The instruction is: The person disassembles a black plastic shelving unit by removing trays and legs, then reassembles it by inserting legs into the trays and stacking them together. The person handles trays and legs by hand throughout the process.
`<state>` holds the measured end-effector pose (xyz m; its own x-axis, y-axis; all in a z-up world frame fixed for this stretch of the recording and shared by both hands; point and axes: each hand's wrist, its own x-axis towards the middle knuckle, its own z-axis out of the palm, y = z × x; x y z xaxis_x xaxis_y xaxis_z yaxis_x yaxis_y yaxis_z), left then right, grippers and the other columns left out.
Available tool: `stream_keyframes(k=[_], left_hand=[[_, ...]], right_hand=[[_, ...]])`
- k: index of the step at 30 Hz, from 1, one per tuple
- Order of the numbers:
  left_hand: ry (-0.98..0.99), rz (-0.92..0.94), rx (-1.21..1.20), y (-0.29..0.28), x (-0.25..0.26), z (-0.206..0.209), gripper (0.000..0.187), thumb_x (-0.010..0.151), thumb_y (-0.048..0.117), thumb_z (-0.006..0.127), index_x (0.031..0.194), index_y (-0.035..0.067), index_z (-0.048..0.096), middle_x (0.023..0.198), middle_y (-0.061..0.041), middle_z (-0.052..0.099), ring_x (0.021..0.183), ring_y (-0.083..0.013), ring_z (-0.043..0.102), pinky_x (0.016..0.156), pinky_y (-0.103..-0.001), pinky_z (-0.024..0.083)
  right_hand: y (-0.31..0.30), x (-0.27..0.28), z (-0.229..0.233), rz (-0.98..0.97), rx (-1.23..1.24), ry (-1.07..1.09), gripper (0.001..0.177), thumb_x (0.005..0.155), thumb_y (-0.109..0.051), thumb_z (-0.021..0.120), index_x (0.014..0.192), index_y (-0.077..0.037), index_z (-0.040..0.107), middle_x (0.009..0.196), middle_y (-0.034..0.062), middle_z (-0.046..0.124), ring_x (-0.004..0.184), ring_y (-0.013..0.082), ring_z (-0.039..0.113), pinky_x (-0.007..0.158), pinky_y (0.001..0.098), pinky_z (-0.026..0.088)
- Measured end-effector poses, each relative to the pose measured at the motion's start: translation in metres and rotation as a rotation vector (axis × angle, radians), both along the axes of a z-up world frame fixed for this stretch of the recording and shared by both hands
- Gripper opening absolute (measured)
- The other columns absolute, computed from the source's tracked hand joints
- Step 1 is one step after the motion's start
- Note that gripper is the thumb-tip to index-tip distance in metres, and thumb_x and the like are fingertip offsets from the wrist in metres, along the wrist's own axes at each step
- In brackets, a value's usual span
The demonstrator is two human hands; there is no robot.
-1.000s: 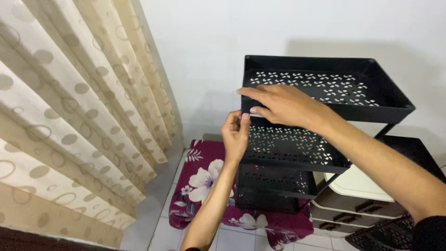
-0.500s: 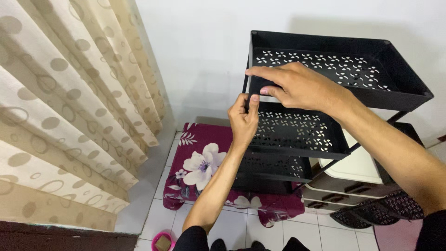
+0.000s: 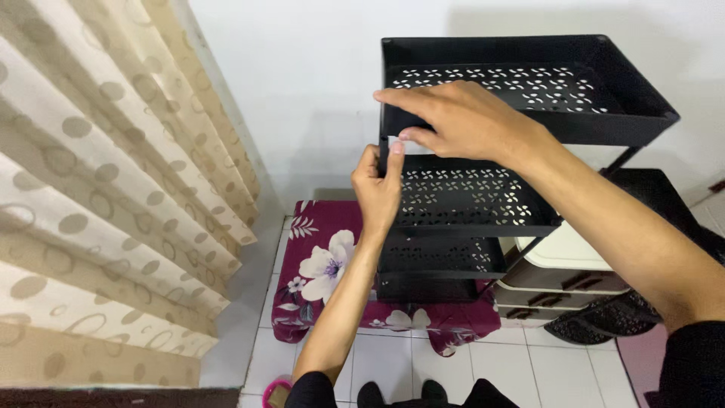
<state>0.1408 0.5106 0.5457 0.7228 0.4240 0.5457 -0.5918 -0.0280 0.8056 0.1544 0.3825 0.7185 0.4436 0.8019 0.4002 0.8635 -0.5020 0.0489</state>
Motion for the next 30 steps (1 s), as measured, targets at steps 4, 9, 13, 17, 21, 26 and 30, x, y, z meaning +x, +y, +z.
stream_keyframes(k=[4, 9, 13, 17, 21, 26, 30], left_hand=[[-0.052, -0.057, -0.029, 0.007, -0.007, -0.001, 0.021, 0.1, 0.019, 0.073, 0.1, 0.003, 0.059, 0.09, 0.002, 0.06, 0.085, -0.0066, 0.053, 0.076, -0.024, 0.045], [-0.232, 0.239, 0.189, 0.021, -0.042, 0.017, 0.045, 0.091, 0.008, 0.081, 0.126, 0.003, 0.052, 0.126, -0.01, 0.052, 0.116, -0.0226, 0.055, 0.098, -0.035, 0.046], [-0.363, 0.212, 0.435, 0.003, -0.07, 0.053, 0.035, 0.097, 0.005, 0.081, 0.123, 0.005, 0.058, 0.123, -0.01, 0.055, 0.112, -0.0239, 0.056, 0.102, -0.035, 0.045], [-0.47, -0.002, 0.825, -0.041, -0.065, 0.1, 0.033, 0.096, 0.011, 0.081, 0.124, 0.001, 0.064, 0.12, -0.013, 0.061, 0.114, -0.0277, 0.058, 0.098, -0.038, 0.044], [-0.568, 0.026, 1.126, -0.111, -0.029, 0.133, 0.039, 0.098, 0.024, 0.076, 0.127, -0.002, 0.065, 0.122, -0.014, 0.063, 0.114, -0.0285, 0.058, 0.099, -0.044, 0.042], [-0.492, 0.079, 1.358, -0.166, 0.009, 0.142, 0.03, 0.099, 0.033, 0.073, 0.099, 0.004, 0.069, 0.089, -0.01, 0.069, 0.082, -0.0285, 0.066, 0.072, -0.042, 0.048], [-0.493, 0.101, 1.305, -0.17, 0.018, 0.135, 0.036, 0.098, 0.035, 0.074, 0.079, 0.006, 0.062, 0.067, -0.006, 0.065, 0.055, -0.0251, 0.062, 0.048, -0.037, 0.043]], right_hand=[[-0.009, -0.005, -0.003, -0.055, 0.044, -0.121, 0.068, 0.087, -0.031, 0.081, 0.146, -0.007, 0.057, 0.126, 0.0255, 0.065, 0.091, 0.0367, 0.071, 0.081, 0.0448, 0.059], [-0.08, -0.033, -0.009, -0.041, 0.351, -0.292, 0.057, 0.096, -0.02, 0.082, 0.145, -0.007, 0.057, 0.128, 0.0192, 0.062, 0.116, 0.0324, 0.065, 0.1, 0.0393, 0.055], [-0.166, -0.061, -0.033, -0.112, 0.809, -0.22, 0.034, 0.109, -0.008, 0.076, 0.138, -0.003, 0.059, 0.127, 0.0141, 0.058, 0.112, 0.0197, 0.061, 0.099, 0.03, 0.052], [-0.235, -0.046, -0.071, -0.144, 1.281, 0.009, 0.025, 0.111, -0.007, 0.071, 0.134, -0.004, 0.063, 0.116, 0.0052, 0.066, 0.106, 0.0115, 0.062, 0.089, 0.0264, 0.049], [-0.257, -0.015, -0.119, -0.387, 1.301, 0.277, 0.019, 0.103, -0.015, 0.067, 0.118, -0.004, 0.069, 0.107, 0.0076, 0.071, 0.099, 0.0173, 0.069, 0.096, 0.0343, 0.059], [-0.248, 0.011, -0.156, 0.148, 1.363, 0.704, 0.03, 0.108, -0.025, 0.054, 0.118, 0.0, 0.066, 0.105, 0.0152, 0.072, 0.097, 0.0226, 0.072, 0.097, 0.0385, 0.057], [-0.241, 0.022, -0.174, 0.376, 1.5, 0.891, 0.03, 0.11, -0.029, 0.056, 0.108, 0.0, 0.062, 0.086, 0.0061, 0.059, 0.072, 0.0123, 0.054, 0.068, 0.0275, 0.044]])
